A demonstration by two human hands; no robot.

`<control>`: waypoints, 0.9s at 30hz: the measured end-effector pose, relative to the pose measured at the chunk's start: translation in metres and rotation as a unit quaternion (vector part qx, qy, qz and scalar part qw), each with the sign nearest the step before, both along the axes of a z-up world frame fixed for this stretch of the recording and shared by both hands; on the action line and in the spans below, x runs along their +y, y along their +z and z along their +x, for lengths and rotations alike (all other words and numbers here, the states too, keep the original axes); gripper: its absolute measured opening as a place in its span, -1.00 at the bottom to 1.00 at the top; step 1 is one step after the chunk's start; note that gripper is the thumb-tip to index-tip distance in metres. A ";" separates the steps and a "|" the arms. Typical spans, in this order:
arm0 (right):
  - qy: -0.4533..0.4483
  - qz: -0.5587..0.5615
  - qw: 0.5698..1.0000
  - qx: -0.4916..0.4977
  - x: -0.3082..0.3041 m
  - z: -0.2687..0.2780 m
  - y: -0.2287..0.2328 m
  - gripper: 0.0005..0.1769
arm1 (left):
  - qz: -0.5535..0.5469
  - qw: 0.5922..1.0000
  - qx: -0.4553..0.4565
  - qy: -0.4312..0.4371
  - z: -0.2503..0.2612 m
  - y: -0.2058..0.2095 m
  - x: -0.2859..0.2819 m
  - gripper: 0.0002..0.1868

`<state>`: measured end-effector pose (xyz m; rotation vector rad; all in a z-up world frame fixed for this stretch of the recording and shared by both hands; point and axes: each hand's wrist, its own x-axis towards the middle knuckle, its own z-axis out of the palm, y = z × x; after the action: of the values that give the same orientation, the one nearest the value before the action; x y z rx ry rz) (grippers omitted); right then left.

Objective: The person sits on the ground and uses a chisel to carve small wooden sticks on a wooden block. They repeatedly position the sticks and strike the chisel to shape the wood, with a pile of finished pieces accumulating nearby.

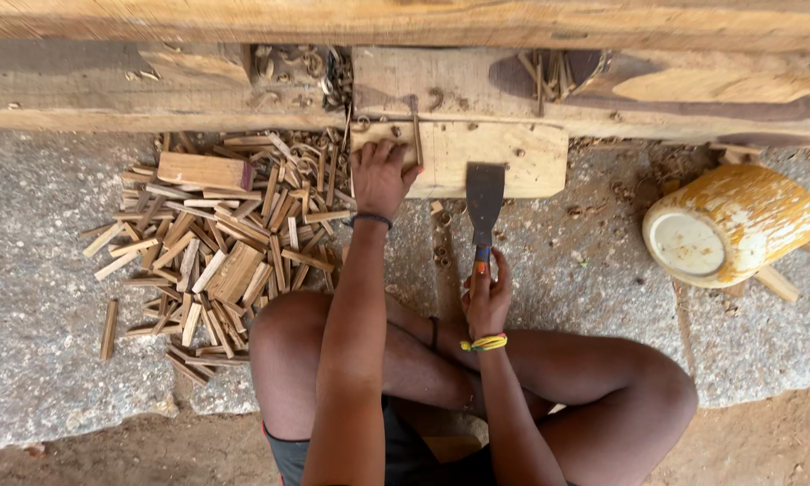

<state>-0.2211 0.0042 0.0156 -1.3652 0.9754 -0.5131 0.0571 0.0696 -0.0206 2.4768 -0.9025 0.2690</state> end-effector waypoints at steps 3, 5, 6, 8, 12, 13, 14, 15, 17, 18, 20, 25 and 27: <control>0.015 -0.019 1.000 0.008 0.002 0.000 0.008 -0.46 | -0.013 0.999 0.036 -0.002 0.002 -0.003 0.000 -0.34; 0.031 -0.039 0.999 0.023 0.001 -0.001 0.015 -0.47 | 0.009 1.000 0.023 0.001 0.004 -0.004 -0.002 -0.30; 0.039 -0.050 0.998 0.032 0.000 -0.001 0.018 -0.48 | 0.019 1.000 0.017 0.003 0.005 -0.005 -0.003 -0.28; 0.045 -0.052 0.997 0.034 0.001 0.000 0.022 -0.48 | 0.019 0.999 0.033 0.002 0.005 -0.009 -0.002 -0.31; 0.052 -0.031 0.998 0.021 0.001 0.001 0.031 -0.48 | -0.006 0.999 0.048 0.002 0.009 -0.018 -0.003 -0.35; 0.057 -0.029 0.998 0.021 0.002 0.001 0.033 -0.48 | -0.008 0.999 0.046 -0.004 0.009 -0.018 -0.002 -0.31; 0.063 -0.036 0.997 0.028 0.003 0.001 0.035 -0.48 | -0.009 0.999 0.045 -0.009 0.008 -0.015 -0.002 -0.27; 0.070 -0.045 0.996 0.034 0.003 0.001 0.036 -0.48 | -0.011 0.999 0.043 -0.015 0.008 -0.011 -0.001 -0.23; 0.077 -0.048 0.995 0.038 0.004 0.001 0.037 -0.48 | -0.051 0.998 0.007 -0.032 0.006 0.000 0.001 -0.09; 0.077 -0.043 0.995 0.035 0.005 0.002 0.037 -0.47 | -0.071 0.997 -0.011 -0.040 0.005 0.006 0.001 -0.01; 0.081 -0.035 0.996 0.032 0.005 0.002 0.036 -0.48 | -0.121 0.990 -0.029 -0.070 0.000 0.017 -0.002 -0.10; 0.099 -0.045 0.993 0.045 0.011 0.002 0.034 -0.50 | -0.180 0.952 -0.009 -0.246 -0.040 0.035 -0.039 -0.36; 0.106 -0.036 0.993 0.044 0.014 0.004 0.033 -0.49 | -0.125 0.938 0.079 -0.312 -0.062 0.035 -0.051 -0.38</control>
<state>-0.2170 0.0177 0.0491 -1.5477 0.8777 -0.3326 -0.0044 0.0188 0.0144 1.8349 -1.4210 -0.0362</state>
